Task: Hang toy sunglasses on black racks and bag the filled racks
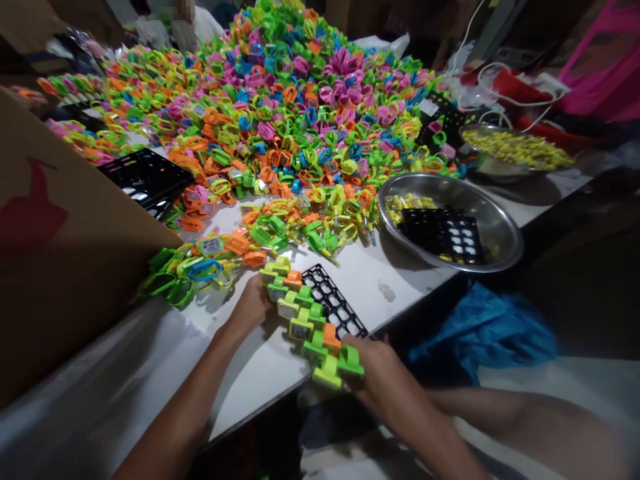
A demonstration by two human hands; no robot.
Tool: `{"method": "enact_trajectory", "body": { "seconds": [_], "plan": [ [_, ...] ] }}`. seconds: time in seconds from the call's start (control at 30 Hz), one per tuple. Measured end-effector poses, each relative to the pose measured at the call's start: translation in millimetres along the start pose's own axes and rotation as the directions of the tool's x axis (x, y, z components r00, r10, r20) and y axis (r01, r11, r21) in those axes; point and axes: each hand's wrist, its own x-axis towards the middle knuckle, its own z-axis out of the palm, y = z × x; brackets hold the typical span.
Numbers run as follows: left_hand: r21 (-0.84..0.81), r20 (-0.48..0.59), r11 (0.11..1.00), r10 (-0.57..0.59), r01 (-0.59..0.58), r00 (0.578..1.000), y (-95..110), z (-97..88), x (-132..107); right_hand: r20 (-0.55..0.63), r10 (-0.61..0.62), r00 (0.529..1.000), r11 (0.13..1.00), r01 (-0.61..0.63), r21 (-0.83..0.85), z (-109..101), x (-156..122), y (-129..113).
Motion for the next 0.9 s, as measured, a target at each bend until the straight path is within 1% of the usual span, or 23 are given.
{"method": "enact_trajectory", "body": {
  "seconds": [0.07,0.13,0.17,0.23,0.3,0.33,0.4,0.43,0.5,0.53,0.6,0.67,0.7,0.73,0.8,0.9],
  "plan": [
    [0.020,-0.003,1.000,0.000,0.000,1.000,4,1.2,0,-0.040,0.015,0.999,0.999,-0.016,-0.030,12,-2,3],
    [0.024,0.001,1.000,0.006,-0.006,1.000,7,2.6,-1,-0.037,0.010,0.999,0.999,-0.011,-0.035,20,-5,5],
    [0.022,0.005,1.000,0.010,-0.011,1.000,8,3.4,-1,-0.025,0.002,1.000,0.999,-0.003,-0.036,21,-6,5],
    [0.018,0.014,1.000,0.021,-0.021,1.000,9,4.7,-2,0.009,-0.022,1.000,0.999,0.022,-0.038,14,-8,4],
    [0.018,0.019,0.999,0.032,-0.032,0.999,8,5.2,-2,0.039,-0.052,0.998,0.998,0.053,-0.040,-3,-2,2],
    [0.020,0.023,0.999,0.037,-0.037,0.999,8,5.0,-2,0.049,-0.061,0.997,0.997,0.064,-0.045,-13,5,1],
    [0.029,0.034,0.998,0.048,-0.049,0.998,8,3.9,-1,0.023,-0.058,0.998,0.995,0.059,-0.082,-34,31,-3],
    [0.036,0.041,0.998,0.054,-0.056,0.998,8,3.1,-1,-0.014,-0.041,0.999,0.993,0.039,-0.115,-43,49,-6],
    [0.050,0.058,0.996,0.068,-0.071,0.996,8,1.5,-1,-0.167,-0.010,0.986,0.978,-0.024,-0.205,-52,89,-12],
    [0.055,0.067,0.995,0.074,-0.078,0.995,9,1.0,-2,-0.215,0.001,0.977,0.975,-0.048,-0.218,-52,110,-16],
    [0.055,0.095,0.994,0.086,-0.091,0.992,12,0.6,-3,-0.268,0.015,0.963,0.972,-0.077,-0.222,-46,145,-23],
    [0.043,0.127,0.994,0.094,-0.101,0.987,15,1.0,-4,-0.292,0.035,0.956,0.976,-0.096,-0.198,-36,169,-29],
    [0.039,0.139,0.994,0.095,-0.102,0.986,16,1.4,-5,-0.301,0.044,0.952,0.978,-0.102,-0.180,-32,175,-30],
    [0.039,0.145,0.994,0.094,-0.101,0.985,17,1.7,-6,-0.306,0.050,0.951,0.982,-0.103,-0.158,-29,177,-31],
    [0.049,0.143,0.995,0.084,-0.092,0.986,19,2.0,-6,-0.295,0.048,0.954,0.992,-0.081,-0.101,-28,171,-30],
    [0.053,0.130,0.997,0.053,-0.061,0.990,19,1.6,-5,-0.243,0.024,0.970,0.999,-0.015,0.039,-31,146,-26]
  ]
}}
